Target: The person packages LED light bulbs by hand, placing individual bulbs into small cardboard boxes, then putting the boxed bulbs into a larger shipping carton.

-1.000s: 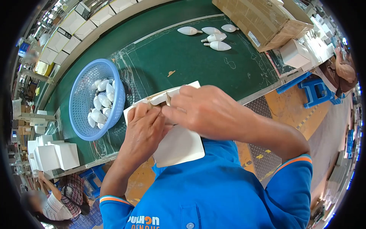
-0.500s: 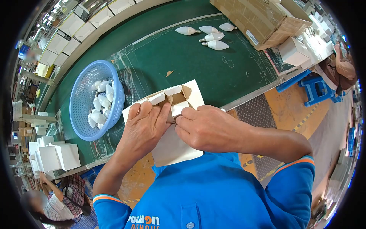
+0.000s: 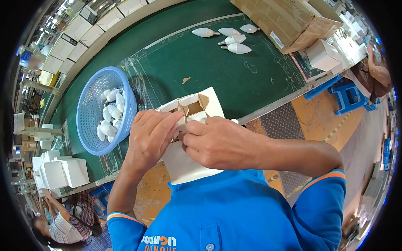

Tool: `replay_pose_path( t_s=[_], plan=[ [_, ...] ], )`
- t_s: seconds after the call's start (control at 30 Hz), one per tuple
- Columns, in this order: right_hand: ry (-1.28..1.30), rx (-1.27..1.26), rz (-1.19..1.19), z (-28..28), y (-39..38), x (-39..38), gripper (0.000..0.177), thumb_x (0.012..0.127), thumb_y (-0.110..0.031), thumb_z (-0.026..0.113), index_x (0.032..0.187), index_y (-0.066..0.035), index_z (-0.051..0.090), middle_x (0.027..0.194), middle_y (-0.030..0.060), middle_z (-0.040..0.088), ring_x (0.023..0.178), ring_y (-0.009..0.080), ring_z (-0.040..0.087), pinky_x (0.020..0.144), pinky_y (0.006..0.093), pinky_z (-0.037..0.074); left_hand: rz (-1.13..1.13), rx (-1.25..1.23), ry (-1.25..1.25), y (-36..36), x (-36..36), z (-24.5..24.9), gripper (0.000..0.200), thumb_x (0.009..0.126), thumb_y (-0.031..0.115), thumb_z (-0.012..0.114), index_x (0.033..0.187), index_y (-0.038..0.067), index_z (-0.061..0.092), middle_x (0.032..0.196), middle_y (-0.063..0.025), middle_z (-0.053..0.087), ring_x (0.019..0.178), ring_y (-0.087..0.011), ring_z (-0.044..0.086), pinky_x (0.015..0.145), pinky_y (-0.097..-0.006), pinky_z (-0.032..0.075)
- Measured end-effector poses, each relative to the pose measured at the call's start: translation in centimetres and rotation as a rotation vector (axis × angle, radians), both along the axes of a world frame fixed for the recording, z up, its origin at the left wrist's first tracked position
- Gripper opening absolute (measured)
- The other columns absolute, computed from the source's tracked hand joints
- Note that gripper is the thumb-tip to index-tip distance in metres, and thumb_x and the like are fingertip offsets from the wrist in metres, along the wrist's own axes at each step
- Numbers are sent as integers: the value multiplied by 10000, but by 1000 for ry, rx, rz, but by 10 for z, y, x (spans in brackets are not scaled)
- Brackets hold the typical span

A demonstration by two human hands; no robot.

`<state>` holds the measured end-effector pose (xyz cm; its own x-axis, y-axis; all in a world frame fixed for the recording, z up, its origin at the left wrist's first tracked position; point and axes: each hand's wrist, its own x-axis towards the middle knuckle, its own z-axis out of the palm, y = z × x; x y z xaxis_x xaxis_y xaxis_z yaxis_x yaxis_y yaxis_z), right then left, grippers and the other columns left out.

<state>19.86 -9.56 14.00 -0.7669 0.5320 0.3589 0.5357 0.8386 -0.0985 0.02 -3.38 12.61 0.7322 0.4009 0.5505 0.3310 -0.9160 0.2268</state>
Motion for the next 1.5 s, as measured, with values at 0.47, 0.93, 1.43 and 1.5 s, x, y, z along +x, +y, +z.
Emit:
replay_pose_path(
  t_s=[0.47, 0.93, 1.43, 1.5],
  plan=[
    [-58, 2, -16, 6, -2, 15, 226, 706, -122, 609, 866, 36, 629, 969, 113, 638, 775, 168, 561, 548, 280, 483, -65, -24, 85, -48, -15, -11, 301, 722, 120, 587, 1017, 76, 632, 1020, -39, 622, 983, -180, 530, 717, -306, 391],
    [-1, -61, -99, 7, -1, 22, 233, 717, -84, 609, 917, 33, 626, 996, 109, 621, 810, 199, 589, 567, 279, 516, 188, 93, 229, -48, -11, -21, 189, 801, 150, 583, 974, 184, 652, 1088, 59, 591, 1227, -201, 411, 1065, -408, 99],
    [-273, 26, -155, 11, 6, 25, 81, 696, -94, 614, 710, -20, 584, 769, 42, 489, 727, 152, 531, 500, 254, 450, 447, 329, 264, -57, -7, -29, 214, 729, 229, 649, 938, 186, 673, 1046, 45, 552, 1151, -198, 443, 1042, -467, 112],
    [-283, 83, -180, 8, 7, 23, 86, 699, -106, 612, 674, -30, 580, 750, 34, 468, 713, 146, 512, 496, 251, 431, 500, 325, 313, -63, 0, -28, 224, 720, 238, 650, 935, 178, 671, 1039, 35, 542, 1127, -196, 447, 1036, -472, 115]
  ],
)
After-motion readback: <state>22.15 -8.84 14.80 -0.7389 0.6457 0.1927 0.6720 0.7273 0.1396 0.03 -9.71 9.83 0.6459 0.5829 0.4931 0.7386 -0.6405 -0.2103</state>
